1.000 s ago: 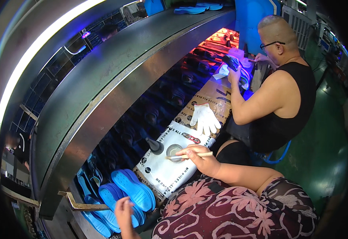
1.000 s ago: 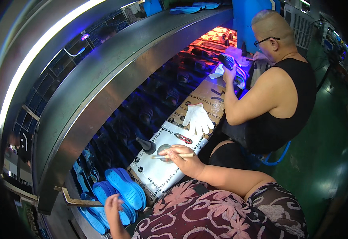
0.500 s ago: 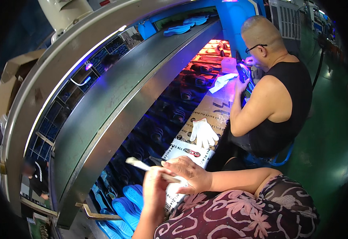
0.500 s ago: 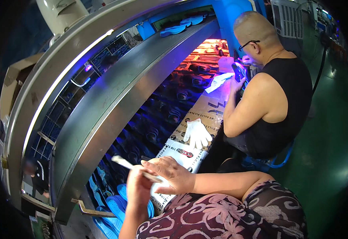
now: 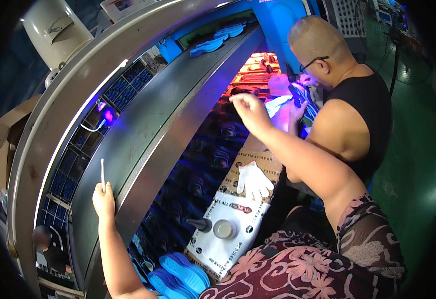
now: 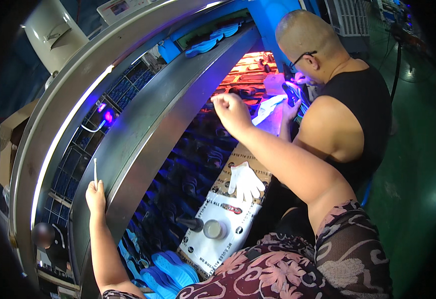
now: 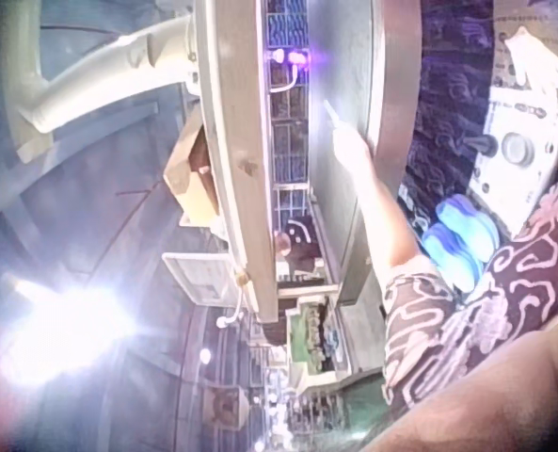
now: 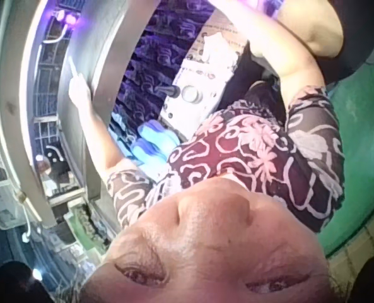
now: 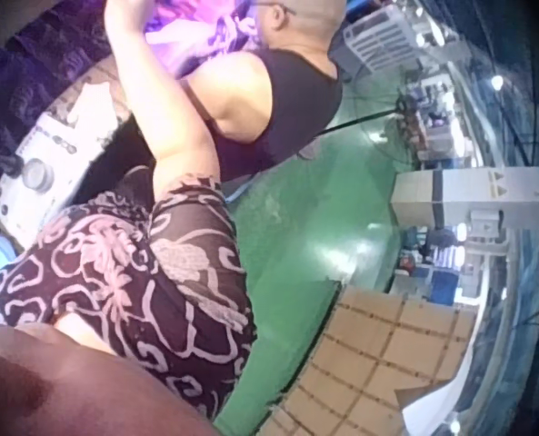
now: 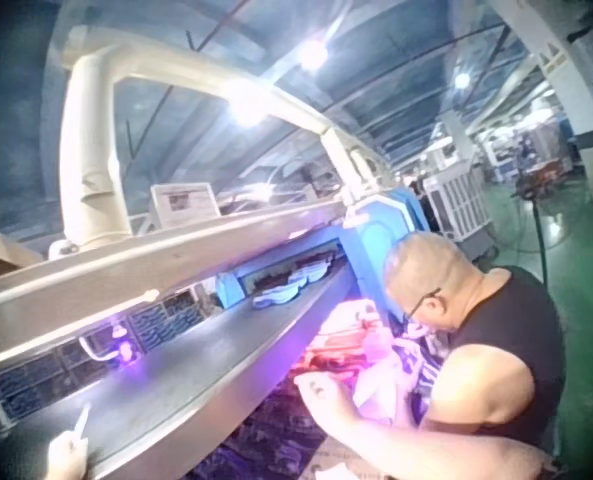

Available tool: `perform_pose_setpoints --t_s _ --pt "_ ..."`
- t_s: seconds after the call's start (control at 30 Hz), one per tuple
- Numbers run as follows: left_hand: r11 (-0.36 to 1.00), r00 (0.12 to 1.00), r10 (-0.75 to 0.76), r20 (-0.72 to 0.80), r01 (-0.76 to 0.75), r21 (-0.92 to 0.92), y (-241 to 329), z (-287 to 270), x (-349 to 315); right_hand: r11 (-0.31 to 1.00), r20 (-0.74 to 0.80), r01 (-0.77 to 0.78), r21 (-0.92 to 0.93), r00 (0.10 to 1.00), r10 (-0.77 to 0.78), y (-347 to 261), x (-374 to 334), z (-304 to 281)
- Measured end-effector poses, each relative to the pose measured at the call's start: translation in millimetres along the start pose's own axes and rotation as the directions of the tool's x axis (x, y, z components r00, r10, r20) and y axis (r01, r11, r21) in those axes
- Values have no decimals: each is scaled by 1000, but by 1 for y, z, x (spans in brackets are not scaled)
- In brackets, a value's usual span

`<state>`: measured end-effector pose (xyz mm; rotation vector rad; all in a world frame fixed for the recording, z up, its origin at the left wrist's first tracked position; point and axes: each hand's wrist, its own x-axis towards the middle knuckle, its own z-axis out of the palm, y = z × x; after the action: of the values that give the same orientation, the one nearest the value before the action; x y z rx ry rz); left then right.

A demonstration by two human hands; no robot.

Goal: The person applies glue to shoe soles by dipping a brush into an adhesive container, spreading it onto each sole, and placing the soles onto an overhead shelf.

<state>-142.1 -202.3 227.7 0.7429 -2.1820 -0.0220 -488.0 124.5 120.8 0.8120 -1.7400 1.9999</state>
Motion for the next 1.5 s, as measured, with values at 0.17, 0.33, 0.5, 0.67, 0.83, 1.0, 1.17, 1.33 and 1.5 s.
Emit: perform_pose_setpoints --t_s 0.17,0.33,0.5,0.67,0.83,1.0,1.17,1.33,1.5 --pt "971 976 81 200 -123 206 -1 24 16 992 -196 -95 -86 978 77 25 111 1" --pt "984 967 -114 228 78 162 31 9 11 956 -321 -206 -210 938 132 74 214 16" --pt "957 963 -150 224 84 279 43 13 13 979 -404 -138 -151 912 66 159 326 18" --pt "868 912 -291 291 123 482 75 6 26 969 -334 -227 -94 924 184 201 390 36" --pt "836 883 -341 322 128 534 78 6 36 884 -146 -286 -371 958 249 235 431 36" --pt "809 854 -344 391 57 586 78 8 38 756 54 -157 -635 968 247 253 467 30" --pt "784 841 -388 376 87 614 94 13 46 709 132 -130 -693 944 302 266 484 32" --pt "765 826 -415 381 90 638 97 13 51 722 134 -145 -676 940 314 277 495 34" --pt "755 816 -429 388 88 649 98 14 52 744 90 -141 -653 961 260 282 490 40"
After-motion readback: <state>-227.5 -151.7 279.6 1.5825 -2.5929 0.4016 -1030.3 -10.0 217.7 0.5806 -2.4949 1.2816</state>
